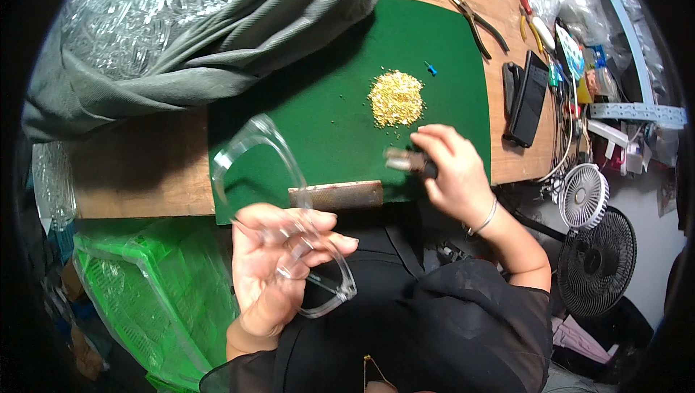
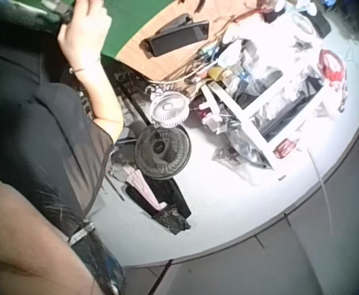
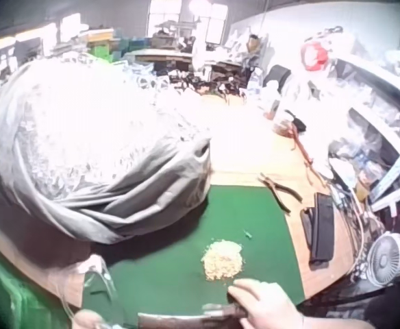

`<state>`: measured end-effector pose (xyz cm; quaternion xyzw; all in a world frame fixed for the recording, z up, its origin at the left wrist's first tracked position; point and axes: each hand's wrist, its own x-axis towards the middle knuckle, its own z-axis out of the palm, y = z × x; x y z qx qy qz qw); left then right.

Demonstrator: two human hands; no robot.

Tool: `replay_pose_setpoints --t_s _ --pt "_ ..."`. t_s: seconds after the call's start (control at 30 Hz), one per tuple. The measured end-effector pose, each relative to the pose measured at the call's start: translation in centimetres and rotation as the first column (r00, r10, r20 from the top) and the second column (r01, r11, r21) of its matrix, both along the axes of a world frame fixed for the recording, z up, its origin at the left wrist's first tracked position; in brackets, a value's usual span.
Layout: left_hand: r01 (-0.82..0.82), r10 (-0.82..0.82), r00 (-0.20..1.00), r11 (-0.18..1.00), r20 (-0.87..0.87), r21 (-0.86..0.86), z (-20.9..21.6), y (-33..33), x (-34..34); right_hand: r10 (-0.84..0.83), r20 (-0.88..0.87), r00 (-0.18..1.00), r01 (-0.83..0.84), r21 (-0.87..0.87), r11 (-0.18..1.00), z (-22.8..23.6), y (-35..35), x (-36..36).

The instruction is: The person assembles a pair of clear eyeglasses by hand, using pliers to bend and attach the temple arms to the frame. They repeatedly adjust the arms and inspect the fit throughout the process.

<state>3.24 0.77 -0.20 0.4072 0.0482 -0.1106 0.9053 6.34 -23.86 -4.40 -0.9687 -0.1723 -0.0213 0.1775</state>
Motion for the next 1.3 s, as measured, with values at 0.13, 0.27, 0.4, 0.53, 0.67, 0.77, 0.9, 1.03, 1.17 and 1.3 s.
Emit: replay_pose_setpoints --t_s 0.13,0.27,0.4,0.53,0.67,0.77,0.9,1.03,1.17,1.3 --pt "0.246 -0.247 0.969 0.967 -0.005 -0.072 -1.2 -0.1 -0.1 -0.122 -0.133 0.984 0.144 0.171 0.975 -1.2 -0.7 2.2" --pt "0.291 -0.292 0.956 0.949 0.01 -0.12 -1.3 0.0 -0.7 -0.089 -0.077 0.993 0.1 0.159 0.982 -3.3 -0.4 2.1" --pt "0.218 -0.219 0.976 0.97 0.01 -0.111 -1.3 0.4 -1.1 -0.086 -0.081 0.993 0.095 0.108 0.99 -3.4 -0.2 2.1" --pt "0.401 -0.398 0.916 0.912 -0.048 0.087 -1.2 -0.3 -1.4 -0.106 -0.083 0.991 0.112 0.072 0.991 -3.5 0.3 2.5" --pt "0.447 -0.439 0.892 0.892 -0.107 0.068 -0.7 -1.1 -1.3 -0.145 -0.107 0.984 0.149 0.035 0.988 -3.4 0.7 3.0" --pt "0.434 -0.426 0.898 0.899 -0.11 0.065 -0.9 -1.3 -1.4 -0.098 -0.128 0.987 0.112 0.102 0.989 -3.0 0.2 3.0" --pt "0.438 -0.43 0.894 0.898 -0.124 0.047 -0.8 -1.4 -1.6 -0.08 -0.425 0.902 0.339 0.581 0.74 1.4 1.1 0.6" --pt "0.431 -0.43 0.89 0.902 -0.151 -0.028 -0.3 -2.0 -2.0 0.249 0.037 0.968 -0.198 0.724 0.661 4.9 3.5 -0.9" --pt "0.418 -0.42 0.9 0.907 -0.118 -0.047 0.1 -2.0 -3.3 0.258 0.284 0.924 -0.382 0.625 0.681 3.7 4.5 -1.2" --pt "0.476 -0.475 0.874 0.879 -0.102 -0.02 0.2 -1.7 -3.5 0.327 0.283 0.902 -0.431 0.655 0.621 3.3 3.7 -1.1"
